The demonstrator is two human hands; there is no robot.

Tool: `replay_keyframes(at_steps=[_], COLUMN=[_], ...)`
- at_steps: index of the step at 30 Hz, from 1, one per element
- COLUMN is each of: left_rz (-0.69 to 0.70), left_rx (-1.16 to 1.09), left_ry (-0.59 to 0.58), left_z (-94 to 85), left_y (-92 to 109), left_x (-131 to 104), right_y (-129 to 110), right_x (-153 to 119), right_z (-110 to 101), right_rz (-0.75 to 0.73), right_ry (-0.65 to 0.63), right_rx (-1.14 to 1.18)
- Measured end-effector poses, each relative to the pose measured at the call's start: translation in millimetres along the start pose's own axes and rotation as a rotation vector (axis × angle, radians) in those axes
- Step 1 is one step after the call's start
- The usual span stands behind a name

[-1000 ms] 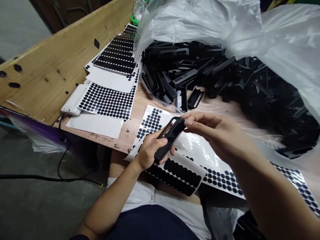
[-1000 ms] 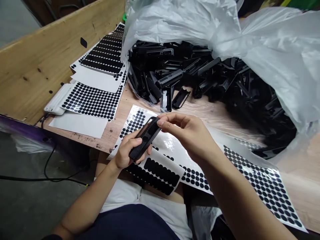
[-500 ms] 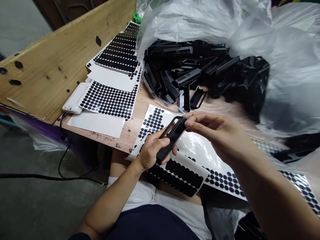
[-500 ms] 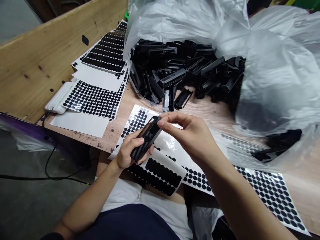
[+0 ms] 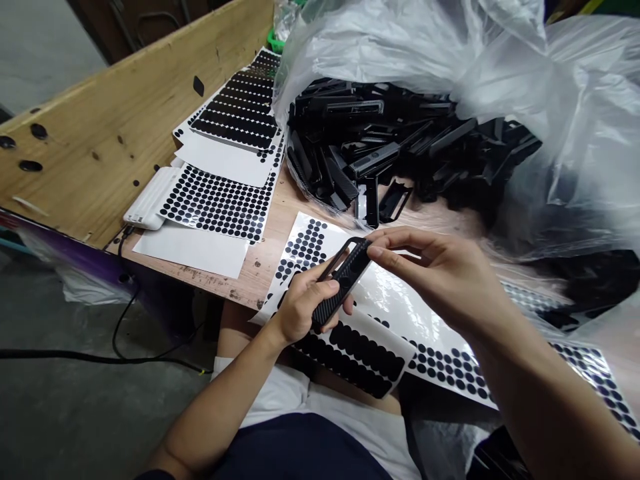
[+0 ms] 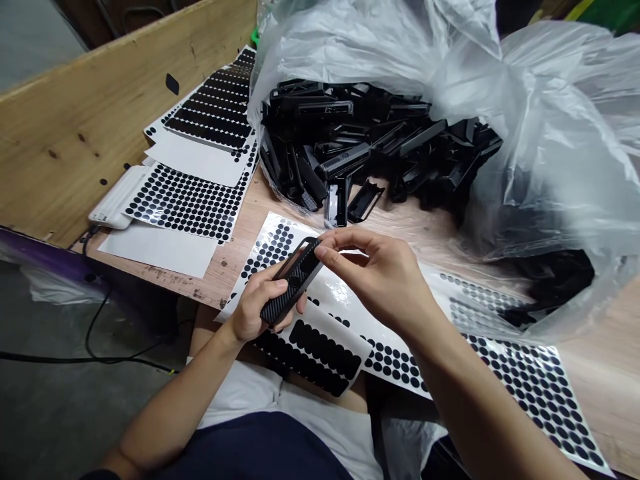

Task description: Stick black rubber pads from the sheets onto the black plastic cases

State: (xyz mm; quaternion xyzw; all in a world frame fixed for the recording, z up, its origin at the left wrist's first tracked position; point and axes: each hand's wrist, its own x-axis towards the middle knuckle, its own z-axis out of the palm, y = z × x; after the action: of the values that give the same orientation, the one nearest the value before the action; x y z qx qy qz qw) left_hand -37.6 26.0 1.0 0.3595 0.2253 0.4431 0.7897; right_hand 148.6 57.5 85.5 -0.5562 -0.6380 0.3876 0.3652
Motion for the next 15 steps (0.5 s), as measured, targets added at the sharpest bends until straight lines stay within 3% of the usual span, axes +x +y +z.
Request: replay_keyframes(at_steps=[8, 15], left_rz=[-0.003, -0.032], left_rx=[-0.019, 0.012], left_ry=[0.003, 0.023], left_z=[-0.3, 1.7], left_y=[-0.9, 2.6], left_x=[0.3, -1.0], right_y=[3.2, -1.7], right_x=[-3.0, -8.2], right_z=[-0.6, 0.5], right_rz=[-0.091, -0.221], right_ry=[0.009, 0.05], right_rx=[-0.088, -0.347])
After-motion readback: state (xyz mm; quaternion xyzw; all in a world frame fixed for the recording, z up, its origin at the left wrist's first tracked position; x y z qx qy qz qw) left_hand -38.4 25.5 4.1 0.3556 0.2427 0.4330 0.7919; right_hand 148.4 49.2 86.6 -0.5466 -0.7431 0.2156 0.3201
